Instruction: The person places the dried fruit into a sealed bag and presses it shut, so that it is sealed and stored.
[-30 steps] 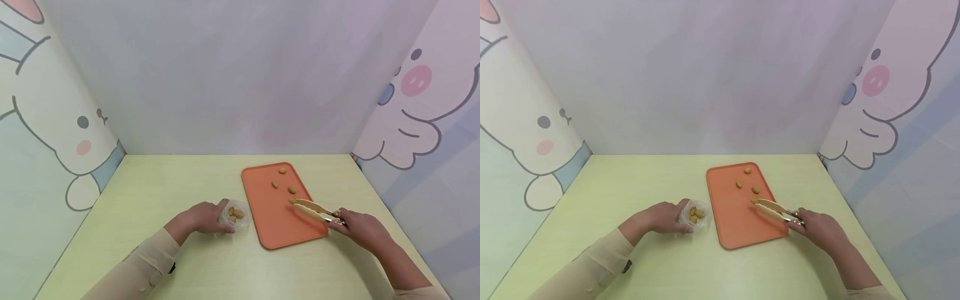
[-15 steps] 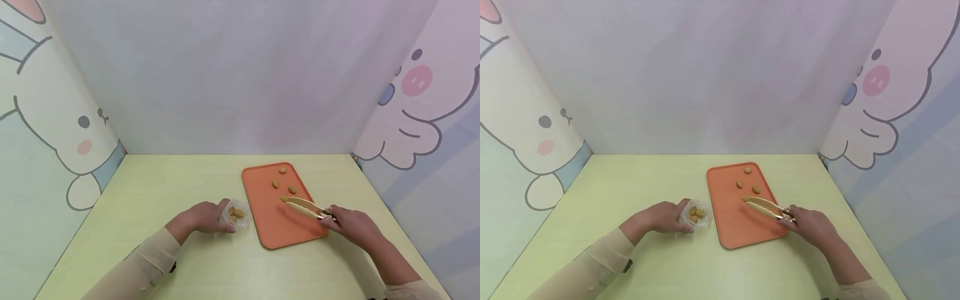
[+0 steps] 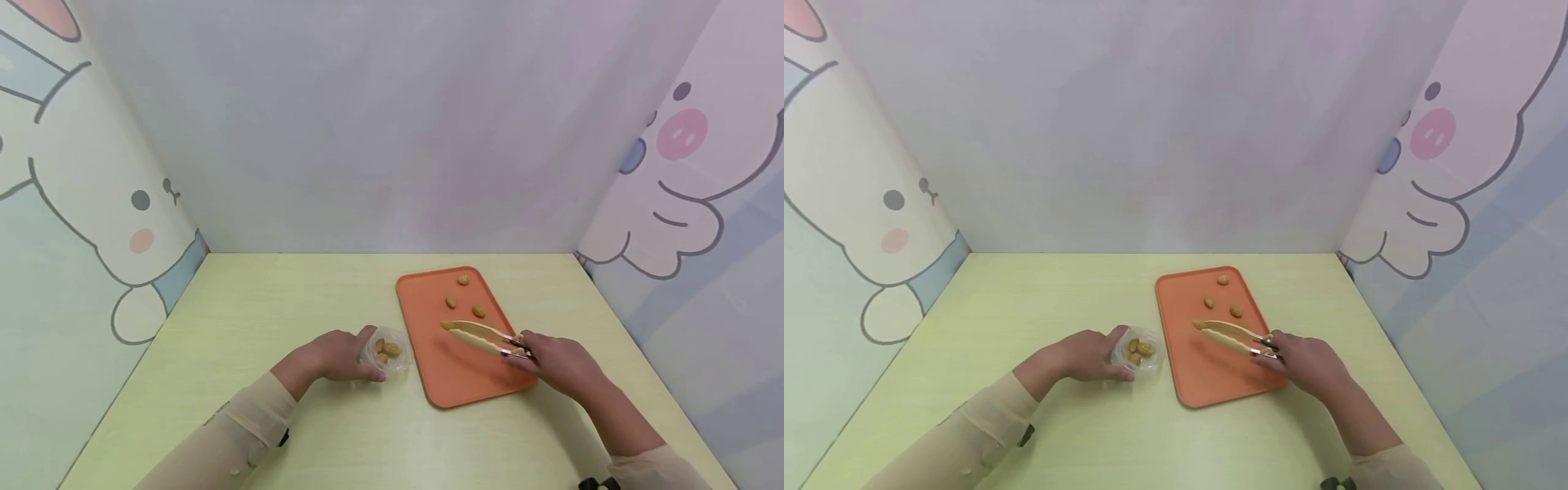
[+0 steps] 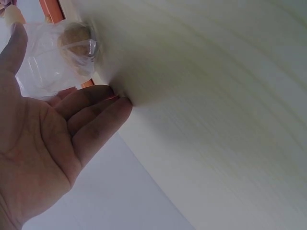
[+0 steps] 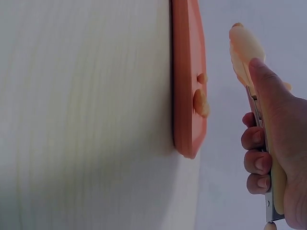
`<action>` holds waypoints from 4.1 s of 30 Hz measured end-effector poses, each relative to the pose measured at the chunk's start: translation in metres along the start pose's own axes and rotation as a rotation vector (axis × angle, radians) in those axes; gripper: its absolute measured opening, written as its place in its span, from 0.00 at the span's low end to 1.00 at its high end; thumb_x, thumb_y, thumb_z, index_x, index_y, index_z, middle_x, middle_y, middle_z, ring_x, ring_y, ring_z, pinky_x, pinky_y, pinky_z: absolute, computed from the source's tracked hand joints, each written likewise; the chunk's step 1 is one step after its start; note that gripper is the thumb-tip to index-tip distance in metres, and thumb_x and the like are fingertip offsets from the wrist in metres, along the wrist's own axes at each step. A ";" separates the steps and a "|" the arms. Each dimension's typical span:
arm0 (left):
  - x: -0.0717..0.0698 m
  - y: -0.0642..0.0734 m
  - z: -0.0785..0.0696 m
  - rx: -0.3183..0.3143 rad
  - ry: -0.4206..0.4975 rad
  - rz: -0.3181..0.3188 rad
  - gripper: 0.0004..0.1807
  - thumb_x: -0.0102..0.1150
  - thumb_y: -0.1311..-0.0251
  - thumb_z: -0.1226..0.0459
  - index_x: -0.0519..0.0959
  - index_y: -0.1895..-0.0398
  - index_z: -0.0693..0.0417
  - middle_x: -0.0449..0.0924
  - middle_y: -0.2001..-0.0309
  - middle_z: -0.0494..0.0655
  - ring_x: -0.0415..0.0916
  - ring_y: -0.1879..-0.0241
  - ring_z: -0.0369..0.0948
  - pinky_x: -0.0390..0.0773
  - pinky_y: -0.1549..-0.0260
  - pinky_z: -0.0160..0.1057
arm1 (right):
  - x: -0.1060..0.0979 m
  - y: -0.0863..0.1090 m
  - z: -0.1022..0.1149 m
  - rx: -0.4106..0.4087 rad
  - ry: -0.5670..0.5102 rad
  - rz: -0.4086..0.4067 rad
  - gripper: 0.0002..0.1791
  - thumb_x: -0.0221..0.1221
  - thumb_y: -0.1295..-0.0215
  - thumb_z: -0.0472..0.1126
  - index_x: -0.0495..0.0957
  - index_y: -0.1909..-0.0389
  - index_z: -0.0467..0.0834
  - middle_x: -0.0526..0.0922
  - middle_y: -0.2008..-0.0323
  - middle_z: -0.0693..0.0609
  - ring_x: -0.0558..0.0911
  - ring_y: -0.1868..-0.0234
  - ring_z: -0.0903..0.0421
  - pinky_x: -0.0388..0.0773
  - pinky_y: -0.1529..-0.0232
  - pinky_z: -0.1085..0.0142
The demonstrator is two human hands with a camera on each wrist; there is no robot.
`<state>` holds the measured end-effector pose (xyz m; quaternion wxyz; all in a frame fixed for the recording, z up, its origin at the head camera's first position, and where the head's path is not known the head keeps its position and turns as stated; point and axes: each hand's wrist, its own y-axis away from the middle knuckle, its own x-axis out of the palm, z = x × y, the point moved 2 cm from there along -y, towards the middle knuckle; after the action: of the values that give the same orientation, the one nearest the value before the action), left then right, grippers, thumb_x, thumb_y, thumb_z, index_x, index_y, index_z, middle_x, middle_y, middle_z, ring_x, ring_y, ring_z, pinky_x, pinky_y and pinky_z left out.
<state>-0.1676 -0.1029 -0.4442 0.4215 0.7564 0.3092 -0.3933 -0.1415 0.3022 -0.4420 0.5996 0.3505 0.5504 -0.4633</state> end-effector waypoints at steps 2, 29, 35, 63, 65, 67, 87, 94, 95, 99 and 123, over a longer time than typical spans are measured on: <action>0.000 0.000 0.000 -0.001 -0.003 0.001 0.56 0.58 0.53 0.27 0.54 0.26 0.44 0.76 0.67 0.41 0.72 0.66 0.39 0.73 0.60 0.43 | -0.001 -0.002 0.004 -0.001 -0.008 0.016 0.24 0.61 0.42 0.68 0.66 0.75 0.55 0.63 0.83 0.63 0.63 0.84 0.64 0.60 0.80 0.66; 0.000 -0.001 0.000 -0.002 -0.003 0.002 0.55 0.59 0.54 0.27 0.55 0.28 0.44 0.77 0.66 0.41 0.73 0.66 0.39 0.73 0.60 0.44 | 0.002 -0.028 0.053 -0.176 0.006 -0.027 0.20 0.63 0.43 0.66 0.70 0.69 0.55 0.66 0.80 0.67 0.61 0.85 0.68 0.60 0.82 0.70; 0.000 0.000 -0.001 0.008 0.009 0.001 0.52 0.59 0.53 0.27 0.56 0.30 0.42 0.75 0.69 0.40 0.72 0.68 0.39 0.72 0.63 0.42 | 0.003 -0.034 0.064 -0.207 0.019 -0.024 0.20 0.64 0.43 0.65 0.72 0.69 0.55 0.70 0.78 0.67 0.62 0.84 0.69 0.61 0.82 0.71; -0.003 0.000 -0.002 0.017 -0.003 -0.006 0.50 0.60 0.52 0.28 0.58 0.32 0.43 0.74 0.71 0.42 0.71 0.71 0.40 0.70 0.68 0.41 | -0.006 -0.045 0.078 -0.214 0.023 -0.020 0.31 0.65 0.51 0.71 0.77 0.59 0.50 0.85 0.56 0.57 0.67 0.84 0.70 0.64 0.81 0.71; -0.004 0.000 -0.002 0.016 -0.007 -0.007 0.51 0.60 0.53 0.28 0.58 0.32 0.43 0.75 0.71 0.41 0.72 0.70 0.40 0.71 0.67 0.41 | -0.009 -0.044 0.076 -0.194 0.015 -0.004 0.33 0.65 0.50 0.72 0.77 0.56 0.49 0.85 0.54 0.56 0.69 0.83 0.70 0.66 0.80 0.70; -0.004 0.001 -0.002 0.015 -0.010 -0.006 0.52 0.59 0.53 0.28 0.57 0.30 0.44 0.75 0.70 0.41 0.72 0.69 0.40 0.72 0.65 0.41 | -0.011 -0.043 0.073 -0.168 0.011 0.017 0.34 0.64 0.50 0.72 0.77 0.53 0.49 0.85 0.52 0.55 0.70 0.82 0.69 0.66 0.79 0.69; 0.000 0.000 0.001 0.022 -0.008 -0.009 0.55 0.59 0.53 0.27 0.56 0.28 0.45 0.78 0.65 0.42 0.75 0.65 0.39 0.75 0.58 0.43 | -0.021 -0.027 0.033 -0.014 0.030 0.047 0.28 0.64 0.48 0.71 0.73 0.63 0.51 0.76 0.73 0.58 0.66 0.83 0.62 0.63 0.80 0.65; 0.001 -0.001 0.001 0.017 -0.009 -0.003 0.54 0.58 0.54 0.26 0.55 0.28 0.43 0.77 0.67 0.40 0.73 0.66 0.38 0.74 0.60 0.43 | -0.024 -0.018 0.015 0.021 0.038 0.029 0.29 0.66 0.49 0.70 0.72 0.65 0.50 0.76 0.73 0.59 0.65 0.83 0.62 0.61 0.81 0.65; 0.001 -0.001 0.001 0.017 -0.009 -0.004 0.54 0.58 0.54 0.26 0.55 0.28 0.43 0.77 0.67 0.40 0.73 0.67 0.38 0.74 0.60 0.43 | -0.023 -0.017 0.012 0.028 0.038 0.029 0.29 0.65 0.49 0.70 0.72 0.65 0.50 0.77 0.72 0.59 0.65 0.83 0.62 0.62 0.81 0.65; 0.001 -0.001 0.002 0.015 -0.013 -0.007 0.55 0.58 0.54 0.26 0.55 0.28 0.43 0.77 0.67 0.41 0.73 0.67 0.38 0.74 0.60 0.42 | -0.022 -0.013 0.000 0.069 0.040 0.051 0.31 0.63 0.49 0.73 0.73 0.64 0.49 0.74 0.76 0.59 0.66 0.83 0.61 0.61 0.81 0.64; 0.003 -0.002 0.004 0.033 -0.022 -0.014 0.55 0.57 0.53 0.26 0.55 0.27 0.45 0.77 0.67 0.40 0.74 0.67 0.38 0.74 0.60 0.43 | -0.013 0.013 -0.046 0.134 0.075 0.123 0.33 0.58 0.47 0.76 0.71 0.67 0.49 0.68 0.80 0.58 0.66 0.82 0.59 0.61 0.80 0.62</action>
<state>-0.1690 -0.1045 -0.4492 0.4097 0.7566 0.3033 -0.4096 -0.1446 0.3517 -0.4368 0.5813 0.4399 0.5176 -0.4479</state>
